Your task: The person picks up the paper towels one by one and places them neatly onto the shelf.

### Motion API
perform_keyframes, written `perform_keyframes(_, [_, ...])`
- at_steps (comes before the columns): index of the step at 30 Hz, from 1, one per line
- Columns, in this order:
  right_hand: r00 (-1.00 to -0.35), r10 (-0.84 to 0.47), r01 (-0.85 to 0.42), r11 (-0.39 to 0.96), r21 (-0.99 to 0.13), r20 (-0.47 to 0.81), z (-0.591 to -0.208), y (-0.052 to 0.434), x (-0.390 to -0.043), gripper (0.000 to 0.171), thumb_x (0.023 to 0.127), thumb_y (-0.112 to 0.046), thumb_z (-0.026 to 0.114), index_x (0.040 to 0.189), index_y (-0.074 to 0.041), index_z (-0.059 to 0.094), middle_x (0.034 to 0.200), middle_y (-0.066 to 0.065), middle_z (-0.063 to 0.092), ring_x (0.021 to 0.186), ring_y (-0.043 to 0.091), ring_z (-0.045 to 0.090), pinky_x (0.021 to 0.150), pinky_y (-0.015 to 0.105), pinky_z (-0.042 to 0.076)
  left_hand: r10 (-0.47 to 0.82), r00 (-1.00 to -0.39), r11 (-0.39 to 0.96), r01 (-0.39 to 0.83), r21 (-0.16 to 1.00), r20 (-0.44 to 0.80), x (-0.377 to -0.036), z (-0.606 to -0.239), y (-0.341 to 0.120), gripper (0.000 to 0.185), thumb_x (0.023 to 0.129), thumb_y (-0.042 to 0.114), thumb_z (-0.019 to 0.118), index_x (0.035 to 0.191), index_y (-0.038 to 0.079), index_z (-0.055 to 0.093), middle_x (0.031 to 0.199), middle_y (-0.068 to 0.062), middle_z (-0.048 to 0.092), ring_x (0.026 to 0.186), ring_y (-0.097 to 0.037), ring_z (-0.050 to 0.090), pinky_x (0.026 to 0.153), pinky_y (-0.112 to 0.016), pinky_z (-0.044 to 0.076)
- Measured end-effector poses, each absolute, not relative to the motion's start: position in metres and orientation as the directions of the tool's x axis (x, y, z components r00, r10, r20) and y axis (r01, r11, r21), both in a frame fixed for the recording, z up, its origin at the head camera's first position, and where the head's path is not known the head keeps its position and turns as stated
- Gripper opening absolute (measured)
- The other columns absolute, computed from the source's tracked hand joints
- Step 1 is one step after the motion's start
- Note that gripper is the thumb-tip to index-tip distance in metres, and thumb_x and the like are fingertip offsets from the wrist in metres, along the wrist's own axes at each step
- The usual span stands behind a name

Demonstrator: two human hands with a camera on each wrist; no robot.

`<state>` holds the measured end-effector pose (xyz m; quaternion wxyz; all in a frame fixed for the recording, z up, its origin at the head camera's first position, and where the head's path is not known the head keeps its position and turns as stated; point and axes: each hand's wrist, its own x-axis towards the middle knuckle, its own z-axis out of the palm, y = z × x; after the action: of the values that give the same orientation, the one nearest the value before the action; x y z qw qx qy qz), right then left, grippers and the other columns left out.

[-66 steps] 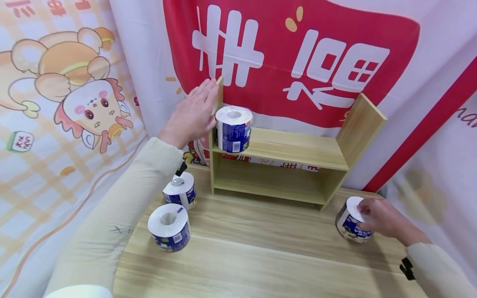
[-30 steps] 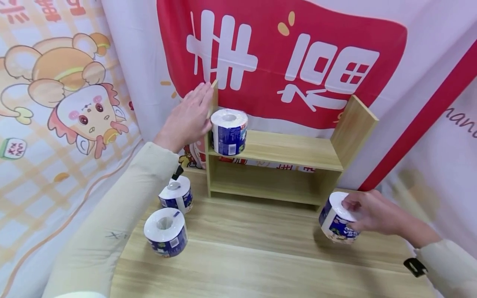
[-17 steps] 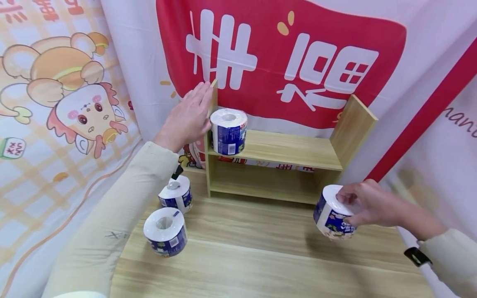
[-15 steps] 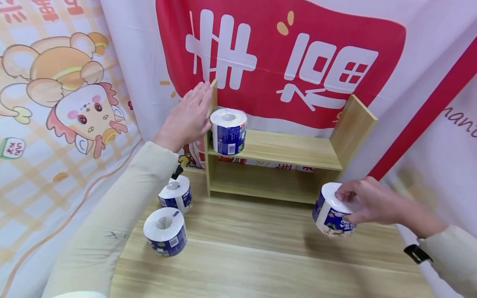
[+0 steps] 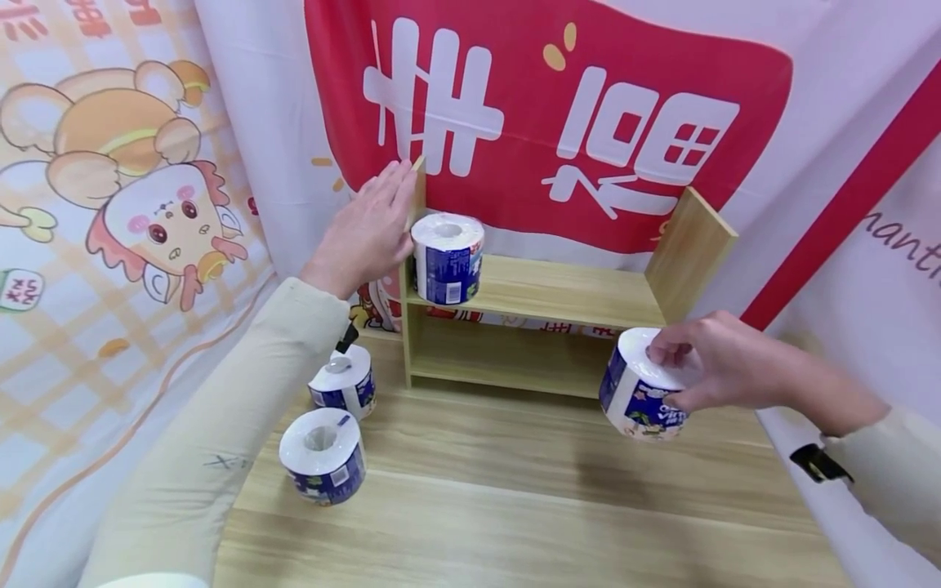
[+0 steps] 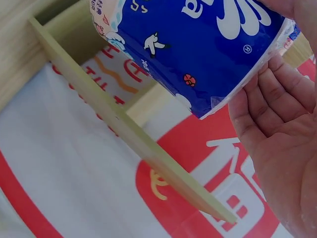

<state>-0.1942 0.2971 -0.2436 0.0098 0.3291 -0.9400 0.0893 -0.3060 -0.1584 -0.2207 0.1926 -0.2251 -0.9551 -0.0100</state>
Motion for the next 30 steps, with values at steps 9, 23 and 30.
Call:
perform_keyframes(9, [-0.811, -0.580, -0.584, 0.800, -0.135, 0.073, -0.220, 0.290, -0.198, 0.049, 0.068, -0.030, 0.101, 0.109, -0.018, 0.077, 0.100, -0.006, 0.076, 0.091, 0.010, 0.069, 0.075, 0.029, 0.067, 0.430, -0.825, 0.897, 0.437, -0.068, 0.366, -0.307, -0.221, -0.157, 0.088, 0.103, 0.021, 0.061, 0.168, -0.001, 0.008, 0.177, -0.021, 0.015, 0.166, -0.038, 0.013, 0.135, -0.052, 0.018])
perform_keyframes(23, [-0.829, -0.552, -0.560, 0.822, -0.104, 0.094, -0.190, 0.278, -0.212, 0.049, 0.071, -0.026, 0.099, 0.112, -0.016, 0.076, 0.106, 0.000, 0.076, 0.097, 0.016, 0.069, 0.080, 0.039, 0.068, 0.424, -0.824, 0.900, 0.430, -0.072, 0.375, -0.307, -0.222, -0.158, 0.088, 0.102, 0.021, 0.062, 0.168, -0.001, 0.009, 0.177, -0.022, 0.017, 0.166, -0.038, 0.014, 0.135, -0.051, 0.019])
perform_keyframes(30, [-0.845, -0.522, -0.533, 0.840, -0.103, 0.121, -0.179, 0.275, -0.227, 0.050, 0.070, -0.024, 0.100, 0.112, -0.015, 0.076, 0.110, 0.002, 0.075, 0.100, 0.019, 0.068, 0.082, 0.043, 0.068, 0.425, -0.823, 0.900, 0.430, -0.074, 0.378, -0.307, -0.222, -0.159, 0.088, 0.102, 0.021, 0.062, 0.168, -0.002, 0.009, 0.177, -0.022, 0.016, 0.166, -0.038, 0.014, 0.135, -0.051, 0.019])
